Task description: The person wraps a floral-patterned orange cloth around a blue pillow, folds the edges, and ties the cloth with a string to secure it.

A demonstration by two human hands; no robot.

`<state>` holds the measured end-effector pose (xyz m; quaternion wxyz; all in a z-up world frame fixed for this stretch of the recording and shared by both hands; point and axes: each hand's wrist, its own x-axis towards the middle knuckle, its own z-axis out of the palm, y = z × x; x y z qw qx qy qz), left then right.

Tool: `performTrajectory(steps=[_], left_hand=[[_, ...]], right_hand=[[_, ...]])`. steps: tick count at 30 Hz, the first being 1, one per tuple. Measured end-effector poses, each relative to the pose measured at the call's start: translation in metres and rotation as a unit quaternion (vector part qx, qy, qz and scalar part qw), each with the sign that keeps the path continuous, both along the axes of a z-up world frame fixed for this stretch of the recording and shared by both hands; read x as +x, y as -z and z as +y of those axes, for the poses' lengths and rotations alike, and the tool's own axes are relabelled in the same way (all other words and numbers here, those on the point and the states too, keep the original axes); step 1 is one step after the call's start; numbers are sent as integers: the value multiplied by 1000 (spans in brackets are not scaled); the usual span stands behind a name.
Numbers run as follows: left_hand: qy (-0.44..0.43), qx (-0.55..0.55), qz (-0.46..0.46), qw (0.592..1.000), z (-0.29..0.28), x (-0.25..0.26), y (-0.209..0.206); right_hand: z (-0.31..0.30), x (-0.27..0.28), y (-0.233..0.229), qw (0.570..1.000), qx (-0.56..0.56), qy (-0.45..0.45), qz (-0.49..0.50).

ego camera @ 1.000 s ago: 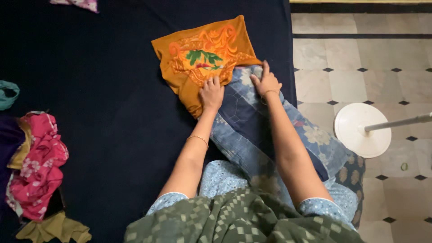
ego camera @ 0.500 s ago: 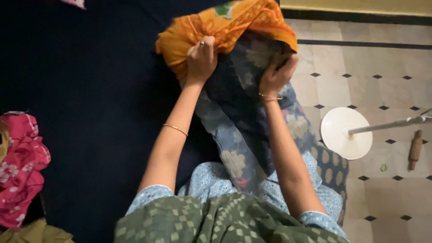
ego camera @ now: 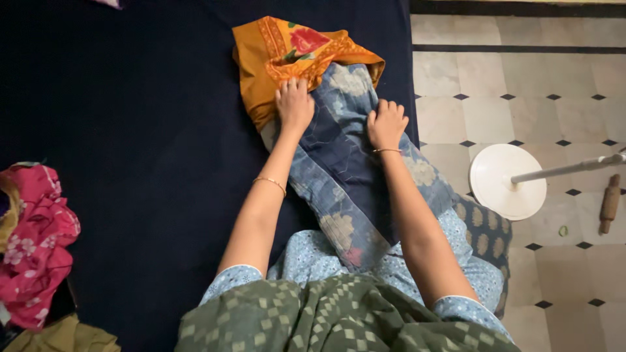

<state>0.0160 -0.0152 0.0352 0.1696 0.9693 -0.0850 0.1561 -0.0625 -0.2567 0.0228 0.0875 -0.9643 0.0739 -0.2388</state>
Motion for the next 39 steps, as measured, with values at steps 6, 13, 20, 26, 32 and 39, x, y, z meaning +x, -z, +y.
performTrajectory(steps=[6,13,20,26,32,39], left_hand=[[109,-128,-179,969,-51,38,-29],[78,65,-103,989,-84,82,-16],[255,-99,-284,919,-106,28,-58],[359,-257,-94,893,-90,-93,-20],[243,-121,-3,963,8,-87,-11],[176,11,-161,971,91,-72,-23]], right_hand=[[15,-27,-19,999,38,12,-7],[38,-25,-67,997,-60,32,42],[36,19,7,975,33,-220,22],[99,53,83,947,-90,263,163],[28,46,73,988,10,-104,116],[33,32,28,985,-35,-59,158]])
